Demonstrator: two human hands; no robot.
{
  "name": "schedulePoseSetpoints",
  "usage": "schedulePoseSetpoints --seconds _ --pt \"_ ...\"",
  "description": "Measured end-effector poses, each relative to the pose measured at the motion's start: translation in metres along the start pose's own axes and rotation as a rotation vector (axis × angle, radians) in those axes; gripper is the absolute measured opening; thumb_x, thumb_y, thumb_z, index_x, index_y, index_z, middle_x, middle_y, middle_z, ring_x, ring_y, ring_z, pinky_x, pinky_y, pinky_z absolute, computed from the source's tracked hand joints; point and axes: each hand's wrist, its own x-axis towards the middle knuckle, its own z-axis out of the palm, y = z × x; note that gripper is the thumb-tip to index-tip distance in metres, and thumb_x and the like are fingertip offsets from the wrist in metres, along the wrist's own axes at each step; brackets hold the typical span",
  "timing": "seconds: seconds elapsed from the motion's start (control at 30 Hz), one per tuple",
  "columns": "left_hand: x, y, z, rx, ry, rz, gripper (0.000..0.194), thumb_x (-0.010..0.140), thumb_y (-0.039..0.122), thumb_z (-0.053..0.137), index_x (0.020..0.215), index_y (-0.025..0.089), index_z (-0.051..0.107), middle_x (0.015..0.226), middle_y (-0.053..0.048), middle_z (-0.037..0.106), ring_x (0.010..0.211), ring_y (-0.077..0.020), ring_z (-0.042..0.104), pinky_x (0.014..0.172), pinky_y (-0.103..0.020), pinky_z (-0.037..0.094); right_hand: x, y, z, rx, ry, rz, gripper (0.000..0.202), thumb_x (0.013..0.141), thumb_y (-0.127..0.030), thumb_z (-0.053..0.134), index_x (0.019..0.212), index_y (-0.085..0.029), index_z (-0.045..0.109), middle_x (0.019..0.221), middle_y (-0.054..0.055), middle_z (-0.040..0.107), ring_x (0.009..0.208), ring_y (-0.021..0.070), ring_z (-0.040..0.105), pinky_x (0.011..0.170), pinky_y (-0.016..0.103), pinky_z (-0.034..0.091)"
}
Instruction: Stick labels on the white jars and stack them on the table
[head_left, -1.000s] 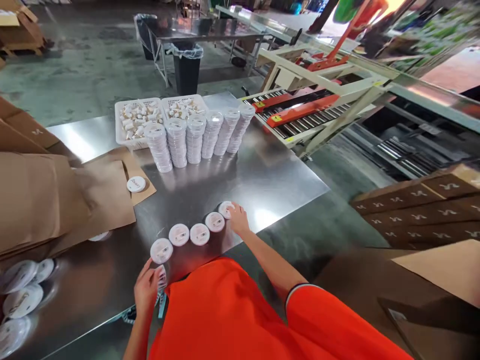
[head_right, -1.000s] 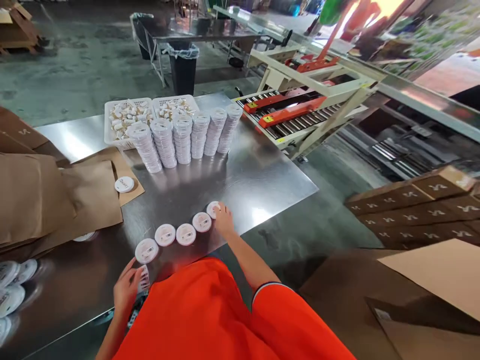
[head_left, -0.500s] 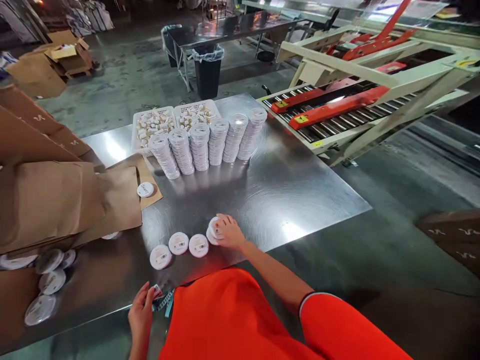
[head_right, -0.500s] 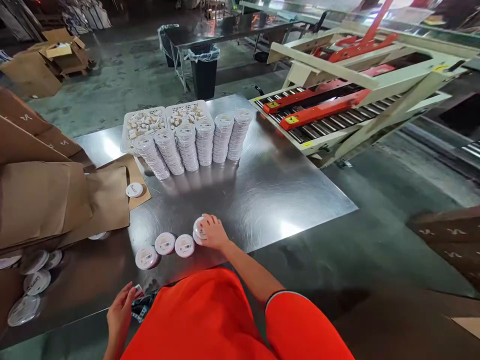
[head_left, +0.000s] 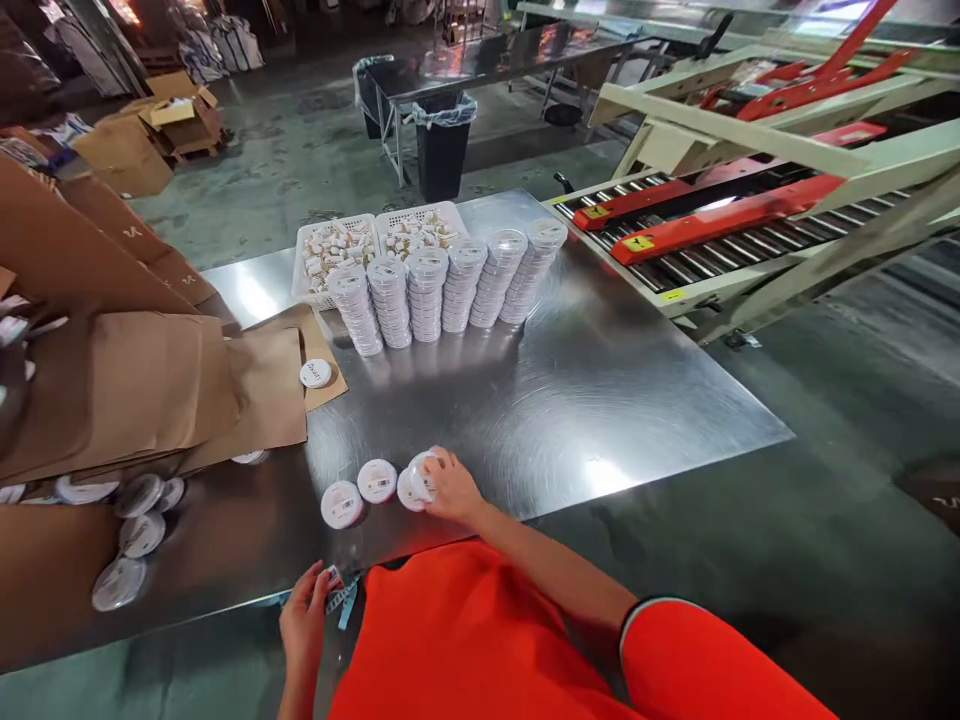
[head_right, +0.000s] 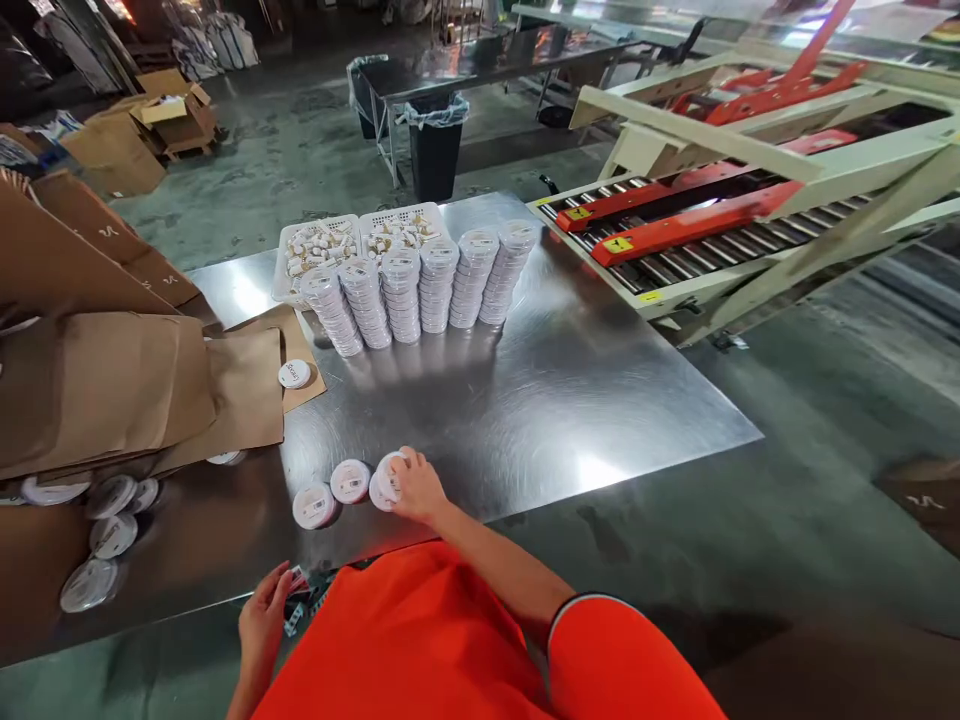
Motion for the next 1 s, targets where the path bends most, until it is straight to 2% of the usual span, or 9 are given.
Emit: schedulePoseSetpoints --seconds 0.2,0.3,0.37,0.53,0.6,0.67,0.8,0.9,1.0 --pt "0.01 -0.002 -0.004 -0.07 0.001 0.067 0.052 0.063 0.067 0.058 0.072 0.019 0.077 0.11 -0.016 0.077 0.1 -0.0352 0.071 0.087 -0.043 0.056 0.007 -0.03 0.01 -0.161 -0.109 0.008 0.071 0.068 -0.041 0.079 0.132 -0.02 0.055 0.151 0.02 0.04 0.131 0.0384 0.045 0.101 0.048 0.043" --pt "0.015 -0.006 -0.009 -0.071 -0.003 0.089 0.055 0.063 0.071 0.057 0.067 0.02 0.077 0.109 -0.017 0.077 0.1 -0.0354 0.071 0.09 -0.046 0.055 0.013 -0.047 0.002 -0.213 -0.068 -0.037 0.083 0.065 -0.058 0.078 0.133 -0.016 0.055 0.158 0.024 0.029 0.145 0.0452 0.023 0.113 0.061 0.025" --pt "0.018 -0.011 -0.013 -0.083 -0.004 0.086 0.057 0.063 0.073 0.057 0.067 0.02 0.077 0.108 -0.016 0.077 0.098 -0.0349 0.072 0.088 -0.045 0.056 0.023 -0.068 0.001 -0.224 -0.034 -0.117 0.082 0.069 -0.062 0.074 0.133 -0.015 0.055 0.16 0.024 0.027 0.148 0.0434 0.018 0.116 0.063 0.014" --pt "0.025 -0.021 -0.026 -0.096 -0.044 0.145 0.059 0.065 0.075 0.056 0.063 0.021 0.077 0.107 -0.017 0.077 0.105 -0.0361 0.069 0.094 -0.047 0.053 0.063 -0.12 0.026 -0.349 -0.197 -0.152 0.078 0.065 -0.037 0.083 0.135 -0.016 0.054 0.154 0.023 0.039 0.142 0.0438 0.032 0.118 0.064 0.003" --pt "0.027 -0.025 -0.035 -0.089 -0.048 0.166 0.059 0.066 0.075 0.055 0.06 0.021 0.077 0.108 -0.018 0.077 0.108 -0.0373 0.068 0.096 -0.048 0.052 0.074 -0.128 0.033 -0.381 -0.25 -0.102 0.069 0.067 -0.024 0.08 0.131 -0.013 0.056 0.146 0.025 0.048 0.135 0.0416 0.042 0.118 0.062 0.005" --pt "0.027 -0.031 -0.044 -0.098 -0.035 0.149 0.057 0.067 0.073 0.056 0.061 0.02 0.077 0.111 -0.017 0.076 0.108 -0.0373 0.069 0.095 -0.048 0.053 0.079 -0.133 0.033 -0.351 -0.184 -0.081 0.06 0.071 -0.017 0.075 0.128 -0.011 0.058 0.141 0.025 0.051 0.129 0.0385 0.047 0.117 0.06 0.012" --pt "0.023 -0.041 -0.064 -0.19 0.01 -0.014 0.054 0.064 0.068 0.06 0.076 0.018 0.078 0.094 -0.015 0.079 0.095 -0.0364 0.073 0.085 -0.047 0.057 0.075 -0.154 0.031 -0.201 0.001 -0.156 0.063 0.071 -0.033 0.077 0.128 -0.018 0.057 0.146 0.021 0.045 0.129 0.0386 0.042 0.107 0.056 0.03" --pt "0.023 -0.043 -0.075 -0.22 0.025 -0.099 0.052 0.059 0.065 0.061 0.079 0.02 0.076 0.085 -0.013 0.08 0.093 -0.0368 0.074 0.083 -0.045 0.058 0.067 -0.17 0.051 -0.167 -0.082 -0.244 0.067 0.067 -0.038 0.079 0.127 -0.018 0.057 0.144 0.021 0.046 0.127 0.0391 0.042 0.103 0.055 0.036" --pt "0.027 -0.046 -0.082 -0.219 0.011 -0.123 0.049 0.057 0.064 0.061 0.078 0.022 0.075 0.085 -0.01 0.08 0.096 -0.0366 0.074 0.085 -0.044 0.058 0.063 -0.172 0.083 -0.205 -0.154 -0.206 0.076 0.062 -0.032 0.083 0.131 -0.017 0.054 0.151 0.024 0.038 0.133 0.0427 0.038 0.102 0.058 0.037"
